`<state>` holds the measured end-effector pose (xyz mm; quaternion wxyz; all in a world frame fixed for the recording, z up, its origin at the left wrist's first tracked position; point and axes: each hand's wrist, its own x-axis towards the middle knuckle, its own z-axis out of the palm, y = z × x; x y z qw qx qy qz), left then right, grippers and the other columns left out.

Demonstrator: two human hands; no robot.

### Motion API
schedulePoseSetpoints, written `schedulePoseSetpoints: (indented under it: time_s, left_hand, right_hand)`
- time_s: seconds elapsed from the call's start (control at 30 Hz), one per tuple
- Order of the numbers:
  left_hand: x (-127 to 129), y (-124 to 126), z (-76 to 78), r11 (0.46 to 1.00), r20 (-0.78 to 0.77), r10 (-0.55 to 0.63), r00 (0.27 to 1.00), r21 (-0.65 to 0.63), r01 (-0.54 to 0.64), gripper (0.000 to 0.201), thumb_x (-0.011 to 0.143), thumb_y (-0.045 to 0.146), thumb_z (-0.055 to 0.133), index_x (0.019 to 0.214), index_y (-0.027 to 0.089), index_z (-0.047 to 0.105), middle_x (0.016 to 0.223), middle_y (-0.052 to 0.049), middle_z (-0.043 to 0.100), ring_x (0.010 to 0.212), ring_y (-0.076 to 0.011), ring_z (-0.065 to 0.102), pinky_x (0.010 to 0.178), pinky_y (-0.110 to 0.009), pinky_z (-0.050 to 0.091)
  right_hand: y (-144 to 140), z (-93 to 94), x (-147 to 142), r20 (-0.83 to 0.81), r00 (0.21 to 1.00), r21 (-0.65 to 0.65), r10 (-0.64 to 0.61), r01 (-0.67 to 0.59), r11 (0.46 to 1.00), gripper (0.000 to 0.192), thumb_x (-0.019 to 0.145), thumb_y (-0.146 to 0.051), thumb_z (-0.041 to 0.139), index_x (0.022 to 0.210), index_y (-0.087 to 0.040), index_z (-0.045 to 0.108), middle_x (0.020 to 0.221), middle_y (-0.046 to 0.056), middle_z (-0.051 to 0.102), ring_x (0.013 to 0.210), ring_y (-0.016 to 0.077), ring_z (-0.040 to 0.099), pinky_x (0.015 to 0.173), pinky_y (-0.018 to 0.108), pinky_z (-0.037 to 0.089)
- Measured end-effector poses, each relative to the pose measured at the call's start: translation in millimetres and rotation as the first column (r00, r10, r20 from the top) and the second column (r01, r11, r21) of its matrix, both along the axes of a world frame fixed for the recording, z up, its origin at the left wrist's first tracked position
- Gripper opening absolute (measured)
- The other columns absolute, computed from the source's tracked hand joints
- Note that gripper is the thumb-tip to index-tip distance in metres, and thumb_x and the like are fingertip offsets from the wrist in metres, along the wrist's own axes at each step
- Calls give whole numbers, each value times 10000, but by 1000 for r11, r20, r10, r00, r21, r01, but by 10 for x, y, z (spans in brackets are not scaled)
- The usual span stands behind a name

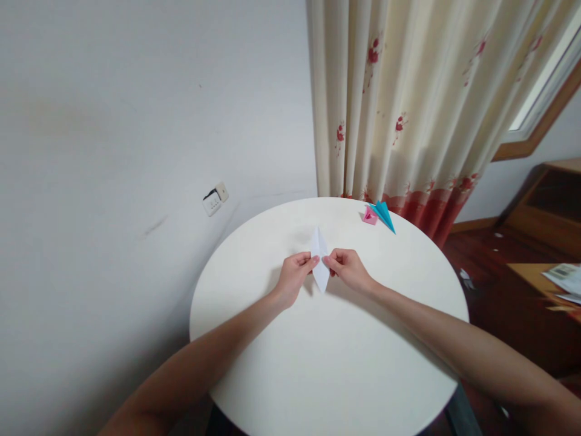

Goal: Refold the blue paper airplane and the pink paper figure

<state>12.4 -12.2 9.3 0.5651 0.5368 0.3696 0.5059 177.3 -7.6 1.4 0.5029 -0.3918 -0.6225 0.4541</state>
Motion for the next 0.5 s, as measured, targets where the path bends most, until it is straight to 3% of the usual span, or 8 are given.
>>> schedulePoseSetpoints:
  time_s: [0.17, 0.33, 0.4, 0.5]
  left_hand:
    - [-6, -13, 2, 999, -39, -30, 999, -31, 29, 489, 719, 586, 781, 835, 113, 734, 762, -74, 702, 670, -176, 617, 642, -275, 447]
    - [-10, -32, 11, 1000, -194, -4, 981, 11, 6, 454, 689, 550, 805, 728, 107, 717, 661, -25, 626, 602, -135, 517, 570, -241, 332]
    - [5, -54, 20, 1000, -260, 4, 965, 25, 3, 439, 680, 536, 807, 696, 109, 707, 623, -7, 590, 580, -125, 484, 558, -238, 300]
    - [31, -92, 38, 998, -314, -5, 950, 52, 22, 412, 689, 515, 792, 723, 110, 723, 634, -10, 595, 588, -130, 484, 568, -244, 304]
  right_hand:
    - [-8, 4, -3, 95, 990, 11, 109, -110, 994, 531, 828, -646, 599, 550, -198, 534, 516, 1, 564, 490, 114, 456, 499, 254, 344]
    - [79, 105, 116, 15, 995, 162, -103, 99, 982, 329, 839, -507, 629, 785, -185, 678, 739, 35, 677, 658, 157, 571, 625, 282, 453]
    - [92, 152, 150, 9, 992, 172, -127, 123, 977, 310, 827, -487, 644, 860, -185, 707, 833, 54, 708, 719, 171, 592, 659, 293, 469]
    - [76, 195, 154, 11, 995, 130, -102, 99, 987, 293, 787, -471, 685, 781, -179, 713, 785, 50, 702, 712, 175, 583, 658, 296, 459]
